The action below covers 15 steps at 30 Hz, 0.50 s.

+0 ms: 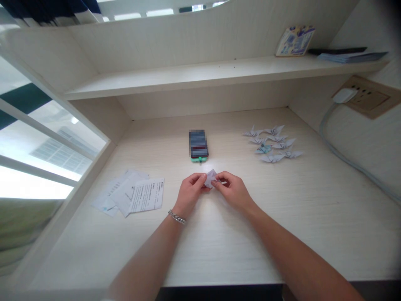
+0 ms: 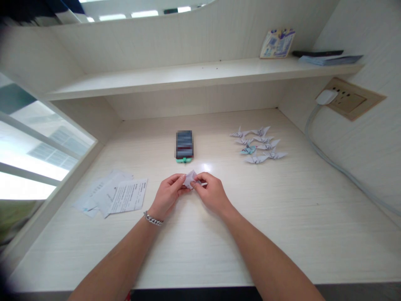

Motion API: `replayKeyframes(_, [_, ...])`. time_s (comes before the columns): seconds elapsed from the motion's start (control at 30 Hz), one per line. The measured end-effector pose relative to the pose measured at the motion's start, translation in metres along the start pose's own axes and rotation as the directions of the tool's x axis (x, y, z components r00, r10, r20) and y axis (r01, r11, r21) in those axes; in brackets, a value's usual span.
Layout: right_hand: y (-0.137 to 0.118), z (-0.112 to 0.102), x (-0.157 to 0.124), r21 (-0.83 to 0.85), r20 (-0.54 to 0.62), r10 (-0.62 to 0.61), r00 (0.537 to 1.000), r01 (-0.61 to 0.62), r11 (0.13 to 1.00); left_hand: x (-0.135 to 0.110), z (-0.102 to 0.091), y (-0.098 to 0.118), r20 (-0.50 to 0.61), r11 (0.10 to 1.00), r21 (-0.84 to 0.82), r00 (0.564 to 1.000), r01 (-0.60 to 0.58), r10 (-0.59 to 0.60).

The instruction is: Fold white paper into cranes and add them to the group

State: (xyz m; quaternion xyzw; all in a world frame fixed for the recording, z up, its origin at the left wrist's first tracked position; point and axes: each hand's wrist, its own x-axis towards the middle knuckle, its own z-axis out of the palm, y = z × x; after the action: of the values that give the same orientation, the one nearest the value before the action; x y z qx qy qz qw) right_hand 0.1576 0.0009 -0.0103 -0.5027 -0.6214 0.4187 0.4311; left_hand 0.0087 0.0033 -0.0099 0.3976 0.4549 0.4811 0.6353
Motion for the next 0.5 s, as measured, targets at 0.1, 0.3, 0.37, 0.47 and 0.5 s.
replayKeyframes(0.1, [-0.003, -0.001, -0.001, -0.096, 0.048, -0.055, 0.997, 0.059, 0.994, 0.001, -0.003, -0.001, 0.006, 0.995, 0.094, 0.999, -0.037, 0.037])
replayKeyframes(0.3, [0.001, -0.004, 0.002, -0.041, 0.008, 0.082, 0.997, -0.082, 0.996, -0.006, 0.0, 0.006, 0.055, 0.973, 0.185, 0.99, -0.137, 0.129])
replayKeyframes(0.37, [0.003, -0.003, 0.004, 0.092, -0.004, 0.146, 0.989, -0.145, 0.985, -0.009, 0.003, 0.007, 0.06, 0.957, 0.227, 0.983, -0.18, 0.171])
replayKeyframes(0.47, [0.005, -0.002, 0.006, 0.241, 0.02, 0.22, 0.975, -0.218, 0.946, -0.012, 0.006, 0.006, 0.042, 0.921, 0.316, 0.973, -0.229, 0.227])
replayKeyframes(0.5, [0.004, -0.002, 0.006, 0.267, 0.034, 0.24, 0.97, -0.24, 0.933, -0.012, 0.006, 0.006, 0.037, 0.909, 0.337, 0.969, -0.244, 0.246])
